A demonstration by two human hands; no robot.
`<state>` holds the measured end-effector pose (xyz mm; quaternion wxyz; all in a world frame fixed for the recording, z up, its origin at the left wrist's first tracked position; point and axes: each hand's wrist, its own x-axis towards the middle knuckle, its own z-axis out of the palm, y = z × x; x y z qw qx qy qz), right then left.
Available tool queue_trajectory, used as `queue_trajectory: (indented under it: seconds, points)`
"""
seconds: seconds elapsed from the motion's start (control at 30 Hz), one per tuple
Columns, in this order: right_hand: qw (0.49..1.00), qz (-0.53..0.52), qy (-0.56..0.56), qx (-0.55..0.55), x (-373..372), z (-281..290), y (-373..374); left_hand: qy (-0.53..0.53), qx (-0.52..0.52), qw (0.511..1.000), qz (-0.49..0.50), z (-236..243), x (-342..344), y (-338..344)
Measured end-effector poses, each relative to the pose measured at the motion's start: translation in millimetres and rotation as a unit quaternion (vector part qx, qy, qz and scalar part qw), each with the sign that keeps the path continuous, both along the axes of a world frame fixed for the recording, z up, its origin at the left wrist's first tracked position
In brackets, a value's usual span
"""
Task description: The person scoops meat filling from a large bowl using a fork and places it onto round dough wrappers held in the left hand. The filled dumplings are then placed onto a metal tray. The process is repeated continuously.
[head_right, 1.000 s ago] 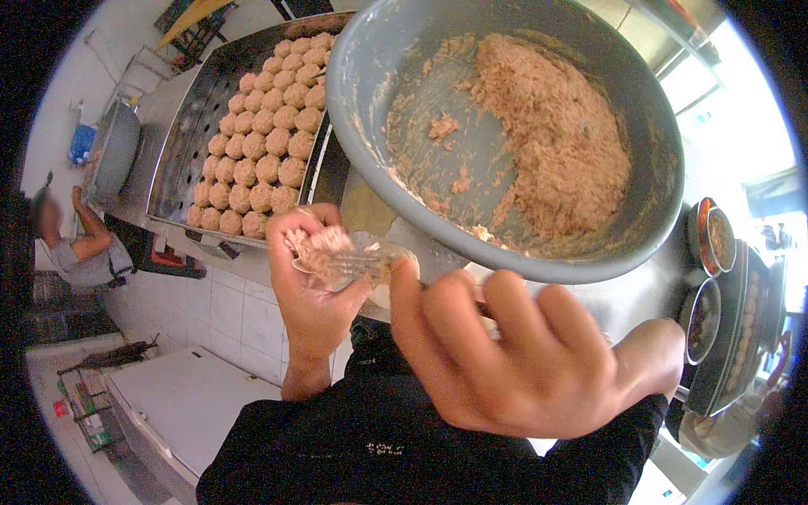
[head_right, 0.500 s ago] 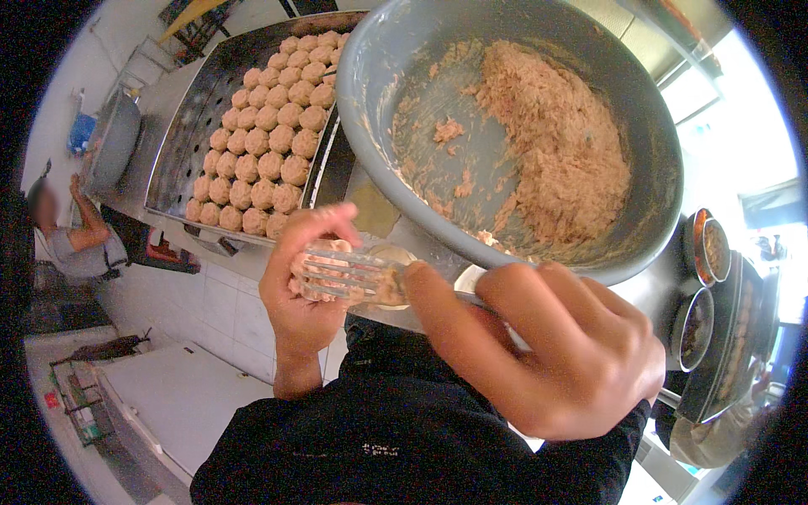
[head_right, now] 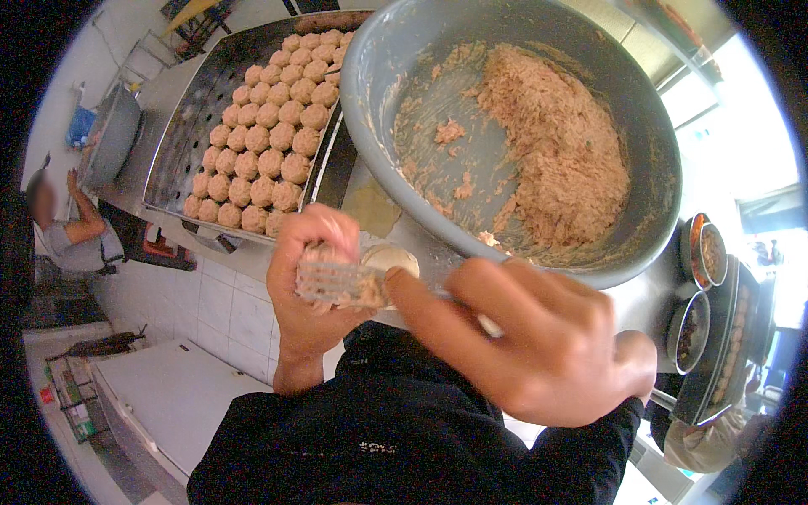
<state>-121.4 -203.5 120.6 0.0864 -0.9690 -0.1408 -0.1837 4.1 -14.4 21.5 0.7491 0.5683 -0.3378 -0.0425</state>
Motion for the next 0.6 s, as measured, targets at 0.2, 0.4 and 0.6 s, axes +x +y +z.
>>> queue_trajectory:
  seconds: [0.2, 0.4, 0.6]
  points:
    - [1.0, -0.015, 0.018, 0.005, -0.3, 3.6, -3.3, -0.054, 0.058, 0.996, 0.03, -2.4, -4.9, -0.1]
    - [0.998, -0.037, 0.018, 0.049, -3.0, 8.0, -5.8, -0.043, 0.109, 0.99, 0.075, -9.0, -1.5, 0.9]
    - [0.998, -0.01, 0.051, 0.026, -1.2, -1.6, -6.2, -0.088, 0.115, 0.985, 0.096, -11.1, -8.1, -8.3]
